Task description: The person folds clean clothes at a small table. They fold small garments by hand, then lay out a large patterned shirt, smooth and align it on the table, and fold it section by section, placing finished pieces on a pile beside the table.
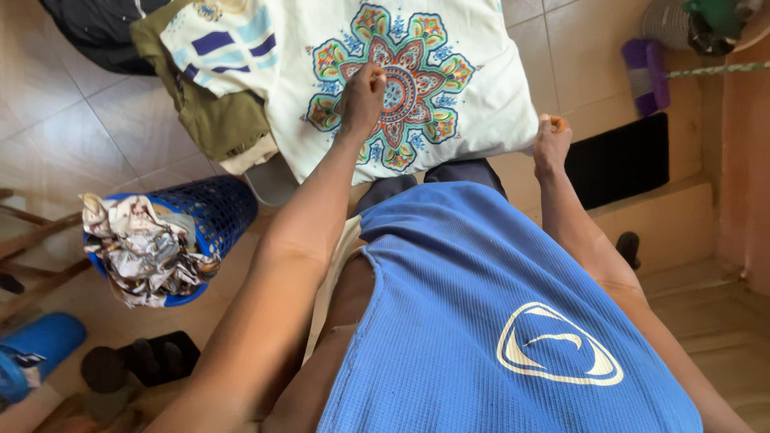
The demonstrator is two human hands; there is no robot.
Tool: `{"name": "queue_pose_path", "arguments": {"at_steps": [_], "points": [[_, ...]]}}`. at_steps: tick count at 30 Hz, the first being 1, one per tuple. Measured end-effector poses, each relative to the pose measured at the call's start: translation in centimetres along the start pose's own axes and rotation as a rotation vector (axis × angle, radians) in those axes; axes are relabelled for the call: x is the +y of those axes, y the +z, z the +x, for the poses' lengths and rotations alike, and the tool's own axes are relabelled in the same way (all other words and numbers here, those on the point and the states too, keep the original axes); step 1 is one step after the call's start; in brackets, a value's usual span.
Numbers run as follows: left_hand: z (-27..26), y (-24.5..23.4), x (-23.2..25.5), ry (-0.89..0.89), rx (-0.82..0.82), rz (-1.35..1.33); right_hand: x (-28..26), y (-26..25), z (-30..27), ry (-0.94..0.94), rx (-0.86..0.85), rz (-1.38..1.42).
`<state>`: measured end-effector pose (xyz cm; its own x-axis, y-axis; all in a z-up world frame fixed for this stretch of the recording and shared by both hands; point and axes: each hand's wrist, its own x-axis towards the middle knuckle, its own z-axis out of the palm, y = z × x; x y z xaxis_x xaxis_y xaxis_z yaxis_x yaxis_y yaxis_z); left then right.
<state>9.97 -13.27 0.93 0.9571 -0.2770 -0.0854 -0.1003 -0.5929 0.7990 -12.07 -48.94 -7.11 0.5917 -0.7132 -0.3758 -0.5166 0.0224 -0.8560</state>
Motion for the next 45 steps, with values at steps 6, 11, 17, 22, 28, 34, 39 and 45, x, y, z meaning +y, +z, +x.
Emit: {"name": "queue_pose_path", "arguments": {"at_steps": [6, 11, 17, 22, 28, 34, 39, 45], "points": [[6.1, 4.9, 3.0, 0.208, -0.141, 0.115, -5.4, -0.1, -2.2, 0.05, -0.217, -0.1], [9.2, 10.2, 5.7, 0.292, -0.306, 0.236, -7.4, 0.5, -1.9, 0.07, -0.313, -0.159], [11.1, 17.6, 7.3, 0.412, -0.427, 0.39, -5.9, 1.2, -1.4, 0.043, -0.236, -0.047], [12.9, 22.4, 5.3, 0.299, -0.617, 0.659, -4.6, 0.2, -1.1, 0.016, -0.128, -0.03], [14.6, 20.9, 1.8, 0.252, -0.25, 0.315, -3.1, 0.8, -0.9, 0.081, 0.09, -0.209], [14.3, 16.1, 1.2, 0.201, -0.228, 0.25, -0.2, 1.0, -0.8, 0.165, -0.013, -0.139], [11.0, 9.6, 0.6, 0.146, -0.217, 0.031, 1.6, 1.6, 0.9, 0.027, -0.159, -0.296], [3.0, 1.0, -2.5, -0.095, 0.025, -0.083, -2.7, 7.0, 4.5, -0.455, -0.129, -0.458]]}}
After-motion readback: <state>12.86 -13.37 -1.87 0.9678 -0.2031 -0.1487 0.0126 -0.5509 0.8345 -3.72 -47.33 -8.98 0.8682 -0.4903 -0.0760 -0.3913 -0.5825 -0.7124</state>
